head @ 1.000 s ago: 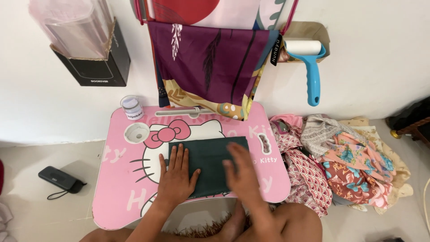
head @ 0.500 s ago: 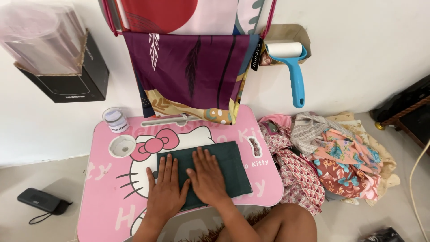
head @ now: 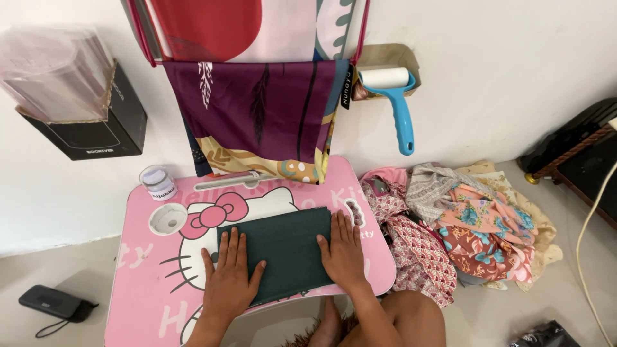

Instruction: Using a lint roller to remove debris from a piece of fabric and then folding it neatly on a small table.

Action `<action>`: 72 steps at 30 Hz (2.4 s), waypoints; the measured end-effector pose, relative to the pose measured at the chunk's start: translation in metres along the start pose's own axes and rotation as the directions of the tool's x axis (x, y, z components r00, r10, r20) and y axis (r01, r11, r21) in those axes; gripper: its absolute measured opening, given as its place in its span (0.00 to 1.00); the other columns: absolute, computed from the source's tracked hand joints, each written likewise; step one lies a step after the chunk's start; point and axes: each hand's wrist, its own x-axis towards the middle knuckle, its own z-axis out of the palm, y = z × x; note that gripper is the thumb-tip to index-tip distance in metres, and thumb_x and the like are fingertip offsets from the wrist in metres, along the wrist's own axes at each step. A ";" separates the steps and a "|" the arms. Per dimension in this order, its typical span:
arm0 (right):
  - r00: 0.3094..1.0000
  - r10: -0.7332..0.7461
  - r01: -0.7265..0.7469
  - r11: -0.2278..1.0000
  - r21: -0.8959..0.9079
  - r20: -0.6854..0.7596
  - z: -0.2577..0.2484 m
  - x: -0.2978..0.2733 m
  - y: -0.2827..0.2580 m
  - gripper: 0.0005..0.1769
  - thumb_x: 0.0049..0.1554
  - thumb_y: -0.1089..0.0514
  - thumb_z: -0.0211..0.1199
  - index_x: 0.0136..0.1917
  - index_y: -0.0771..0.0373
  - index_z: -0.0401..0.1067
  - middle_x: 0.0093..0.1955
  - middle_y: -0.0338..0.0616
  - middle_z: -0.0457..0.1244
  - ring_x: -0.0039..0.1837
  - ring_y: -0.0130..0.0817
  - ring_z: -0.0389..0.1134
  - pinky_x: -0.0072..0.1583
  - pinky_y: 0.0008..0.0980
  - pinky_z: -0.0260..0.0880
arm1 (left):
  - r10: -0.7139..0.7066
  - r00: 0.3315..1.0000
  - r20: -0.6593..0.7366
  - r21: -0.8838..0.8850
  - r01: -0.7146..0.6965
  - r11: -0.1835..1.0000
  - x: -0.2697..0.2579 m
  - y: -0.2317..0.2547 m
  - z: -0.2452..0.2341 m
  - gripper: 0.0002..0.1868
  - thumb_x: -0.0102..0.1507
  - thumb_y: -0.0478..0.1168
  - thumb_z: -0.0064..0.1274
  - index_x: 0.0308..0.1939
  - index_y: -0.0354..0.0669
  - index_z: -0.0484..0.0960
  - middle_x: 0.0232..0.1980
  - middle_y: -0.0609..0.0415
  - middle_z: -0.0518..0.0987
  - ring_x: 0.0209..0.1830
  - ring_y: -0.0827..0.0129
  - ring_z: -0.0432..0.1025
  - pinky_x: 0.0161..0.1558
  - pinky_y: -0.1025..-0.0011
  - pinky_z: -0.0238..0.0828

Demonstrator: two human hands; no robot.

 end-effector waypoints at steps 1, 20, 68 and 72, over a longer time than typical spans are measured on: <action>0.999 0.004 0.004 0.989 0.148 -0.049 -0.009 -0.007 0.000 0.41 0.68 0.36 0.37 0.83 0.64 0.43 0.87 0.51 0.38 0.87 0.46 0.34 0.81 0.49 0.30 | -0.005 1.000 0.024 -0.011 0.006 1.000 0.000 -0.001 0.001 0.43 0.70 0.69 0.30 0.80 0.44 0.53 0.85 0.52 0.49 0.86 0.59 0.41 0.75 0.36 0.32; 0.941 0.252 -0.183 0.941 0.286 -0.227 -0.019 -0.052 0.011 0.21 0.53 0.34 0.69 0.44 0.53 0.77 0.49 0.33 0.67 0.57 0.40 0.67 0.60 0.49 0.59 | 0.058 0.996 0.068 -0.074 -0.053 0.996 -0.015 0.016 -0.031 0.40 0.73 0.68 0.28 0.80 0.47 0.54 0.85 0.51 0.48 0.86 0.55 0.37 0.76 0.40 0.24; 0.940 -0.341 0.335 0.925 -0.177 -0.005 0.012 0.037 -0.078 0.32 0.61 0.44 0.58 0.77 0.43 0.62 0.86 0.46 0.40 0.85 0.55 0.38 0.75 0.75 0.31 | -0.200 0.976 0.085 -0.005 0.201 0.980 -0.058 0.111 -0.070 0.44 0.69 0.76 0.30 0.59 0.41 0.81 0.41 0.44 0.81 0.44 0.48 0.74 0.66 0.28 0.53; 0.887 -0.359 0.395 0.916 0.072 -0.290 -0.027 0.009 -0.063 0.29 0.60 0.49 0.62 0.72 0.58 0.68 0.78 0.57 0.57 0.69 0.57 0.65 0.63 0.56 0.66 | -0.227 0.971 -0.079 -0.209 0.206 0.956 -0.062 0.076 -0.049 0.35 0.70 0.66 0.37 0.62 0.40 0.75 0.51 0.49 0.76 0.46 0.50 0.73 0.52 0.48 0.66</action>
